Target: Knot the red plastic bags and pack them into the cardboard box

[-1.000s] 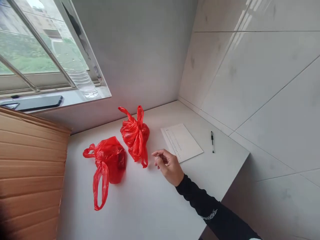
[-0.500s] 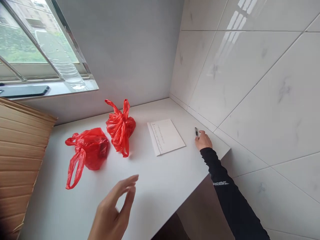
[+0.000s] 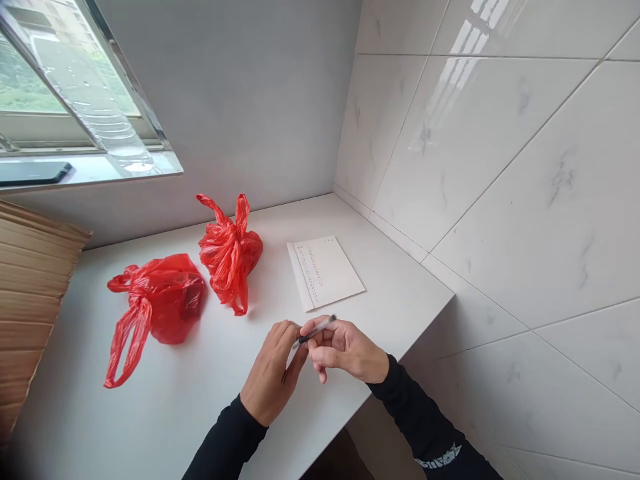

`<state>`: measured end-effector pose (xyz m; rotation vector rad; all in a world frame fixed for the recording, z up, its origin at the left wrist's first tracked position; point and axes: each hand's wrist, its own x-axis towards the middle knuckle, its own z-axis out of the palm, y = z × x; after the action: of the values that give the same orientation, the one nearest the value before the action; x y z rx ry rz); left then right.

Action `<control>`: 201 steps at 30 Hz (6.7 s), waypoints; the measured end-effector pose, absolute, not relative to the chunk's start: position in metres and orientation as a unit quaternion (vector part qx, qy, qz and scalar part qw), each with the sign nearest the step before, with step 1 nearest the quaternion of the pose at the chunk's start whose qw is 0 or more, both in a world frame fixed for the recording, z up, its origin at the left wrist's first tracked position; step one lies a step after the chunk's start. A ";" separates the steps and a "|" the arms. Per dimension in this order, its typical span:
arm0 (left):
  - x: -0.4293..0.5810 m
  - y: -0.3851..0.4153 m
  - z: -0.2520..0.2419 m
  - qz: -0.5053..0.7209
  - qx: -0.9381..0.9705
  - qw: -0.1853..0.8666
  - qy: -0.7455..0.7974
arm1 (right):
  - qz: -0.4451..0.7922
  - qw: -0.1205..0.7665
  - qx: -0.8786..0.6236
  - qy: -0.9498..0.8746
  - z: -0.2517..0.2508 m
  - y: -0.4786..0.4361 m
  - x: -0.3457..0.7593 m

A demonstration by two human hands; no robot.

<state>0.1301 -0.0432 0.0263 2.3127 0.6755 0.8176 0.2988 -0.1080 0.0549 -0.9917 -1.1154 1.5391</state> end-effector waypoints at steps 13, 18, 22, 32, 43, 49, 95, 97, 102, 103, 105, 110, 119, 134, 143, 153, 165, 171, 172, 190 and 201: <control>0.118 -0.048 0.015 0.322 0.856 0.274 0.296 | 0.262 0.726 -0.548 -0.323 0.038 -0.033 0.387; 0.140 -0.024 -0.001 0.305 0.897 0.184 0.261 | 0.295 0.681 -0.566 -0.359 0.025 -0.002 0.384; 0.127 -0.024 -0.006 0.292 0.893 0.162 0.300 | 0.318 0.673 -0.553 -0.375 0.018 0.006 0.360; 0.048 -0.021 -0.001 0.320 0.831 0.130 0.436 | 0.397 0.638 -0.503 -0.426 0.019 0.023 0.264; 0.047 -0.007 -0.005 0.348 0.837 0.124 0.403 | 0.359 0.546 -0.547 -0.523 0.014 0.001 0.245; 0.047 -0.003 -0.002 0.371 0.806 0.174 0.428 | 0.342 0.534 -0.579 -0.512 0.011 0.002 0.238; 0.042 -0.005 -0.004 0.406 0.743 0.296 0.442 | 0.402 0.461 -0.598 -0.518 0.012 0.003 0.238; 0.041 -0.005 -0.004 0.405 0.743 0.297 0.443 | 0.393 0.455 -0.602 -0.525 0.011 0.003 0.238; 0.041 -0.005 -0.003 0.408 0.738 0.304 0.443 | 0.345 0.454 -0.597 -0.564 0.010 0.002 0.238; 0.041 -0.005 -0.003 0.408 0.738 0.305 0.443 | 0.333 0.457 -0.595 -0.571 0.010 0.001 0.238; 0.041 -0.004 -0.003 0.407 0.739 0.304 0.443 | 0.308 0.466 -0.591 -0.582 0.010 -0.001 0.238; 0.041 -0.005 -0.004 0.408 0.739 0.299 0.445 | 0.321 0.445 -0.590 -0.593 0.010 -0.001 0.236; 0.042 -0.005 -0.005 0.405 0.740 0.301 0.444 | 0.330 0.433 -0.599 -0.587 0.010 0.001 0.235; 0.041 -0.005 -0.003 0.407 0.736 0.308 0.445 | 0.323 0.444 -0.592 -0.590 0.010 0.000 0.235; 0.042 -0.005 -0.002 0.411 0.737 0.300 0.444 | 0.335 0.430 -0.591 -0.594 0.008 0.003 0.234; 0.043 -0.004 -0.002 0.410 0.738 0.300 0.443 | 0.327 0.424 -0.592 -0.603 0.009 0.004 0.234; 0.043 -0.004 -0.002 0.413 0.739 0.298 0.442 | 0.336 0.422 -0.589 -0.602 0.011 0.003 0.233; 0.044 -0.004 -0.002 0.411 0.738 0.301 0.442 | 0.333 0.432 -0.591 -0.594 0.009 0.004 0.234; 0.044 -0.004 -0.002 0.411 0.738 0.301 0.443 | 0.332 0.434 -0.591 -0.594 0.009 0.004 0.234; 0.044 -0.004 -0.002 0.412 0.738 0.299 0.443 | 0.325 0.438 -0.598 -0.588 0.011 0.005 0.234; 0.044 -0.004 -0.004 0.413 0.738 0.302 0.440 | 0.327 0.445 -0.593 -0.587 0.011 0.005 0.234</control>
<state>0.0436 -0.0045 -0.0039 1.9574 1.1665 1.0942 0.2343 0.0050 0.0111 -1.4691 -1.4536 0.8101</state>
